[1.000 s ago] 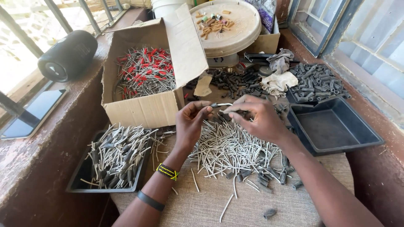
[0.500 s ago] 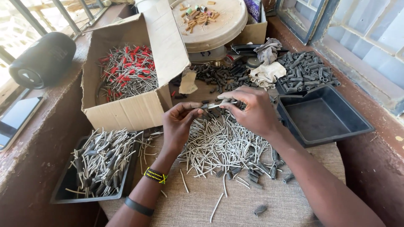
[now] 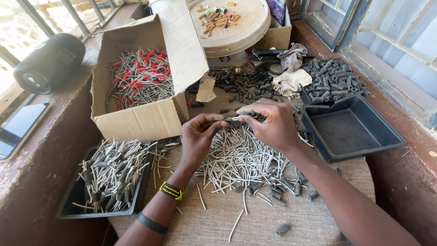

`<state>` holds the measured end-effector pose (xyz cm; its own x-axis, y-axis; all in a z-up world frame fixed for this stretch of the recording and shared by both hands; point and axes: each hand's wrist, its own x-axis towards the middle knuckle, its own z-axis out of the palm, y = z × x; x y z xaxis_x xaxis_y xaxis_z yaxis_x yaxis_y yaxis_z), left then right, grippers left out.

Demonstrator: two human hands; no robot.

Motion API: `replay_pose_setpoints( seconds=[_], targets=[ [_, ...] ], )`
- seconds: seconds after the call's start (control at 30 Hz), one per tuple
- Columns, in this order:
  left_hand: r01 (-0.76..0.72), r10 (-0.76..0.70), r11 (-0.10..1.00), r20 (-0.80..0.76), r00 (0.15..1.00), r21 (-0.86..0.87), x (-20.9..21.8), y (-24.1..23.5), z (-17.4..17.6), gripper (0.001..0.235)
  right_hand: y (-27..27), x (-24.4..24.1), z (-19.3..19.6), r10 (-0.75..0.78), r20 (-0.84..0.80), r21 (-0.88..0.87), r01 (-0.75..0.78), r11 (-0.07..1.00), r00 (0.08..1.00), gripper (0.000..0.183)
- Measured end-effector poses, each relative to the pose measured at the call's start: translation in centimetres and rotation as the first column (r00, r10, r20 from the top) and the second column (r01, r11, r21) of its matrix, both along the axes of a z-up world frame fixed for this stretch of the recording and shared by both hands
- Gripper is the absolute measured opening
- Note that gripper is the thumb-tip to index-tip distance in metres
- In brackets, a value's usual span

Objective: Assembling small metal pins into black plastic sleeves manually at a workbench.

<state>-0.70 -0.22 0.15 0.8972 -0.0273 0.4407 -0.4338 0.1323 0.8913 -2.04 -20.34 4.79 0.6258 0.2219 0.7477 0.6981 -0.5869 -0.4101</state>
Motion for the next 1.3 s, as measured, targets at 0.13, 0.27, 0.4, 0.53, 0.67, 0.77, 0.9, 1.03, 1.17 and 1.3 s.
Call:
replay_pose_setpoints(
  seconds=[0.13,0.27,0.4,0.53,0.67,0.77,0.9,1.03,1.17,1.3],
  targets=[
    [0.007,-0.008,1.000,0.017,1.000,0.020,-0.2,-0.1,0.0,0.022,0.0,0.2,-0.7,0.007,0.003,0.011,-0.007,1.000,1.000,0.008],
    [0.037,-0.037,0.999,-0.008,0.999,0.025,0.0,0.2,0.0,0.023,0.1,-0.2,-0.5,0.014,0.012,0.024,-0.015,1.000,1.000,0.008],
    [0.051,-0.049,0.993,-0.029,0.998,0.103,-0.4,0.9,0.9,0.025,0.0,0.3,-0.4,0.032,-0.112,0.072,-0.024,0.997,0.993,0.009],
    [0.007,-0.007,0.997,-0.001,1.000,0.077,-1.3,1.7,1.7,0.026,0.2,-1.0,0.3,0.174,-0.033,0.125,-0.168,0.978,0.984,0.013],
    [-0.160,0.153,0.983,0.086,0.984,0.087,-6.2,4.8,5.4,0.028,-0.5,-1.7,0.3,0.202,-0.116,0.320,-0.156,0.935,0.972,0.023],
    [-0.430,0.400,0.888,0.188,0.897,0.163,-9.6,10.1,5.8,0.026,-0.5,-2.1,0.4,0.156,-0.160,0.297,-0.103,0.949,0.975,0.030],
    [-0.764,0.723,0.584,0.252,0.644,0.276,-13.3,16.3,6.0,0.020,0.0,-3.2,1.2,0.146,-0.222,0.178,-0.108,0.978,0.964,0.027],
    [-0.812,0.797,0.492,0.213,0.565,0.314,-14.8,18.1,4.4,0.019,-0.2,-1.2,-0.2,0.131,-0.246,0.148,-0.096,0.984,0.961,0.025],
    [-0.816,0.793,0.413,0.280,0.541,0.404,-14.8,18.7,2.8,0.017,-0.8,-1.0,-0.7,0.122,-0.270,0.160,-0.081,0.984,0.955,0.025],
    [-0.853,0.753,0.316,0.437,0.492,0.415,-14.4,20.3,1.2,0.013,-1.1,-1.1,-0.6,0.112,-0.293,0.149,-0.071,0.986,0.950,0.023]
  ],
)
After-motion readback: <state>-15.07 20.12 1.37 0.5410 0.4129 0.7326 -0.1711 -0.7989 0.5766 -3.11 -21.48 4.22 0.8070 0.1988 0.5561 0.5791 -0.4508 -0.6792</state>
